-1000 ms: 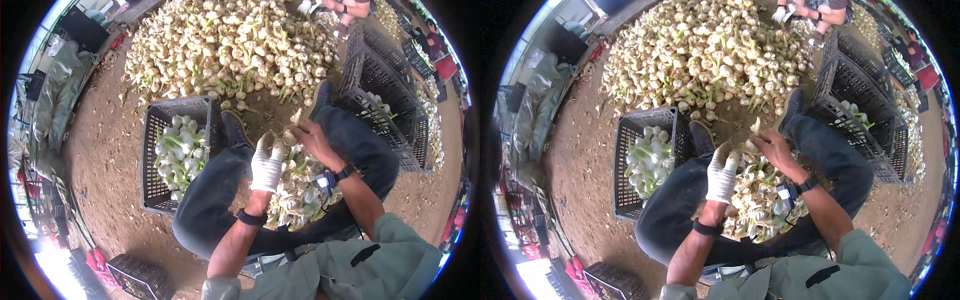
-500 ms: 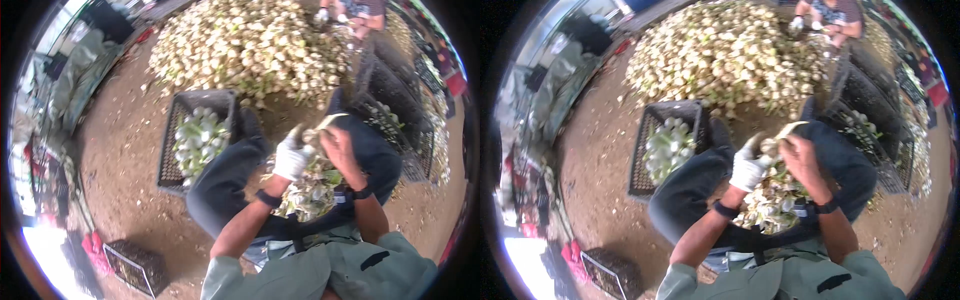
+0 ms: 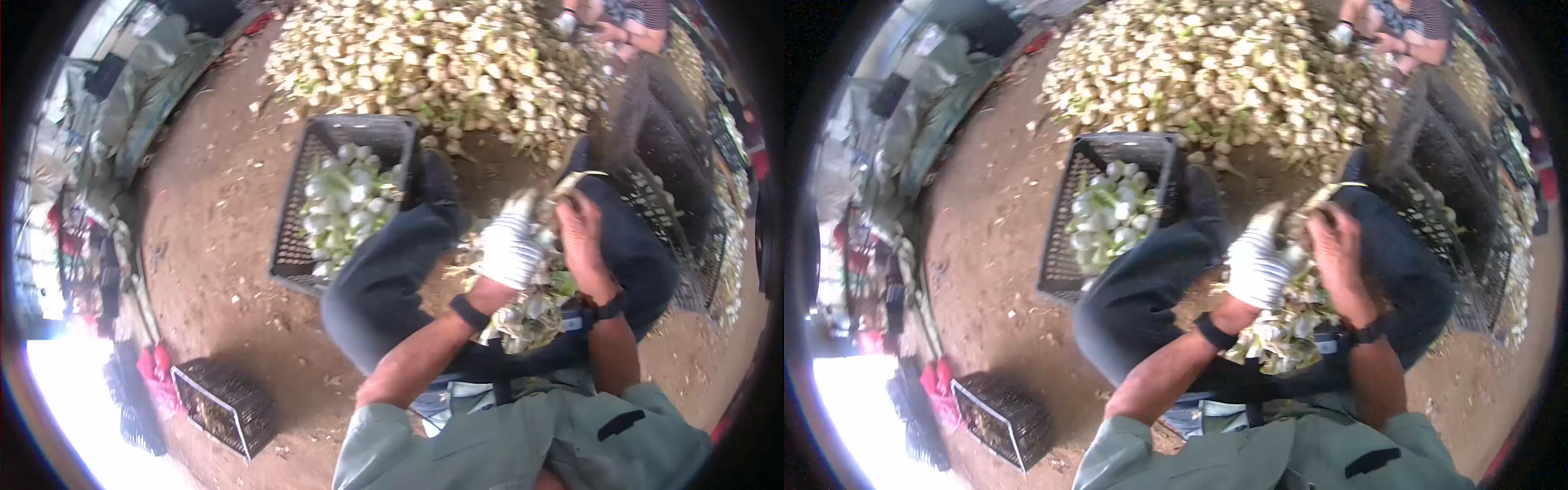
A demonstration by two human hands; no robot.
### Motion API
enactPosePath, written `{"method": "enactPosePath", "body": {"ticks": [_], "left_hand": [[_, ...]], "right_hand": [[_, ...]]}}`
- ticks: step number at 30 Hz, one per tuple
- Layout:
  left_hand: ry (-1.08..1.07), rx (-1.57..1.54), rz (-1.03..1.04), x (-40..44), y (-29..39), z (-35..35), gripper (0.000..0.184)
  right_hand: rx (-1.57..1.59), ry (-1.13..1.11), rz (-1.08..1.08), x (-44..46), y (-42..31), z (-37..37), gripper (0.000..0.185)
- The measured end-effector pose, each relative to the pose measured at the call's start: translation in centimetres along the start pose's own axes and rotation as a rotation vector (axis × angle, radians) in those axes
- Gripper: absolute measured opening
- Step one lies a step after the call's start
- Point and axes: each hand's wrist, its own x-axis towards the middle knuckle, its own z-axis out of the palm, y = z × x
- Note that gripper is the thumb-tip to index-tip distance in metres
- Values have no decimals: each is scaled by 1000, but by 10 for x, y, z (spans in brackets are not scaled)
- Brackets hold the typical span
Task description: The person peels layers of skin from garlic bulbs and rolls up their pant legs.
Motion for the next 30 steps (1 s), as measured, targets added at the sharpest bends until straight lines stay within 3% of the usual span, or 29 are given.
{"method": "enactPosePath", "body": {"ticks": [3, 5, 7, 21, 23, 25, 27, 29, 30], "left_hand": [[-28, -167, -172, 0, 2, 4, 52], [-50, -538, -362, 5, 15, 2, 49], [-120, -690, -509, 10, 16, 0, 48], [-213, -655, -518, 12, 20, -3, 51], [-185, -722, -531, 13, 22, -4, 51], [-199, -742, -562, 14, 16, -5, 53], [-212, -760, -593, 17, 12, -10, 54], [-317, -1001, -749, 19, 9, -15, 58], [-401, -1084, -722, 18, 4, -15, 63]], "right_hand": [[9, -52, 25, 5, 4, -9, 15], [118, -90, 65, 8, 4, -11, 13], [55, -85, 38, 10, 3, -17, 14], [-123, -116, 24, 11, -11, -25, 10], [-110, -107, -11, 10, -12, -22, 10], [57, -113, 139, 7, -18, -20, 11], [121, -130, 159, 8, -13, -20, 12], [184, -146, 180, 6, -14, -19, 12], [203, -167, 155, 3, -20, -17, 13]]}}
